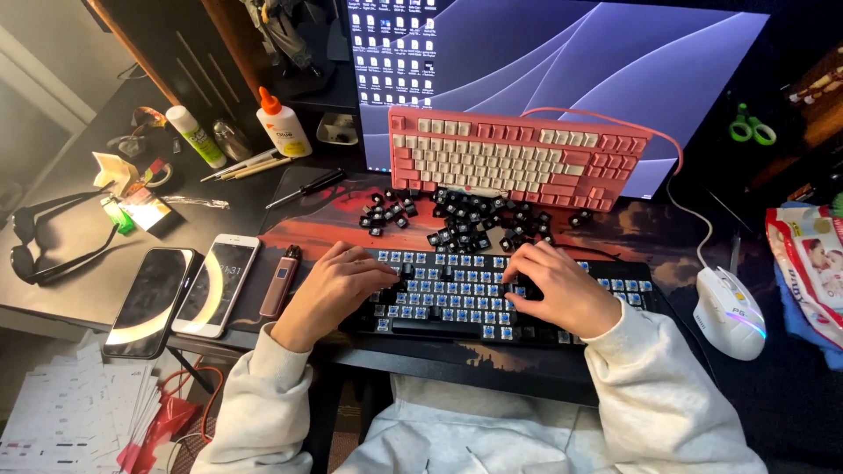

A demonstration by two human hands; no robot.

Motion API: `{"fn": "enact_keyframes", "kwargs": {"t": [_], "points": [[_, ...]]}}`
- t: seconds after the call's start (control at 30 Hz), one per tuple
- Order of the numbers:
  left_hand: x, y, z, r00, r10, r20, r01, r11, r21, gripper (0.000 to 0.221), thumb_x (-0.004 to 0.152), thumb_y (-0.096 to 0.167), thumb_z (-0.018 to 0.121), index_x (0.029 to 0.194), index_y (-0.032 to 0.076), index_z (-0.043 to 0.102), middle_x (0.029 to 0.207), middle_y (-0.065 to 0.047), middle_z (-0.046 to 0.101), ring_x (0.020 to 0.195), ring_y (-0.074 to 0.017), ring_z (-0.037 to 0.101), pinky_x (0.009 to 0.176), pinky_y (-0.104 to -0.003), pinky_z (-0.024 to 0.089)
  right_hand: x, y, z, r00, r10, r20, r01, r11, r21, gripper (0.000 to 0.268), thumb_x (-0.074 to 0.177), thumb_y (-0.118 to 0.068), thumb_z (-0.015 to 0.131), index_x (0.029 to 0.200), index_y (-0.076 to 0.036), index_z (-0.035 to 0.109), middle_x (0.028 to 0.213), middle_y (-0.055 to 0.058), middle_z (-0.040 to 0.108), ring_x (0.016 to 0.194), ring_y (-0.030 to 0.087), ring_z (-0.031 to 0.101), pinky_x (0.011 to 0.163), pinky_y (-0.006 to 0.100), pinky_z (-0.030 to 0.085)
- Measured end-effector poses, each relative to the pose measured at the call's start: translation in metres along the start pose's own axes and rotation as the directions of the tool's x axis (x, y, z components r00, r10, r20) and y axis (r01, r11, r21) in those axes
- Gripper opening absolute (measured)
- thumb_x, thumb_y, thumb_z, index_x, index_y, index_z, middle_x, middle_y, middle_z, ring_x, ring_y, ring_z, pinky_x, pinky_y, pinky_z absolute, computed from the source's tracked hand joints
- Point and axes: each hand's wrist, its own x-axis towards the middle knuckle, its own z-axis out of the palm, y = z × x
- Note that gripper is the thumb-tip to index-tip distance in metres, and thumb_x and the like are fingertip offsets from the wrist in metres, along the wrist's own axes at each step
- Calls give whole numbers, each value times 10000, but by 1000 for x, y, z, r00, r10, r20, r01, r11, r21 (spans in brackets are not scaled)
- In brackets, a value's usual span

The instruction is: Installing or replacing keycaps on a mechanical keyboard base by pressing them onto the switches.

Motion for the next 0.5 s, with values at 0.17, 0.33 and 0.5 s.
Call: {"fn": "enact_keyframes", "kwargs": {"t": [0.17,0.33,0.5], "points": [[1,1,2,999,25,21,-27,998,63,121,1060,71,872,1066,180,924,1046,-5,924,997,-251,829,985,-392,571,1,9,9,1000,-9,-10,9,1000,-1,128,1093,-293,849,1151,-191,798,1229,-12,738,1252,236,680,1030,449,585],[9,14,-6,1000,9,21,-10,998,55,33,1076,177,885,1047,169,898,1034,-28,908,981,-266,818,981,-410,578,0,2,2,1000,-10,-12,10,1000,5,124,1087,-288,851,1154,-196,803,1231,-19,745,1255,236,683,1028,446,578],[6,7,12,1000,-20,-21,21,998,60,61,1068,226,922,1049,173,900,1017,-18,903,949,-246,816,950,-391,577,0,5,6,999,-19,-34,19,1000,7,133,1078,-303,858,1140,-203,797,1216,-27,741,1245,240,684,1016,445,571]]}}
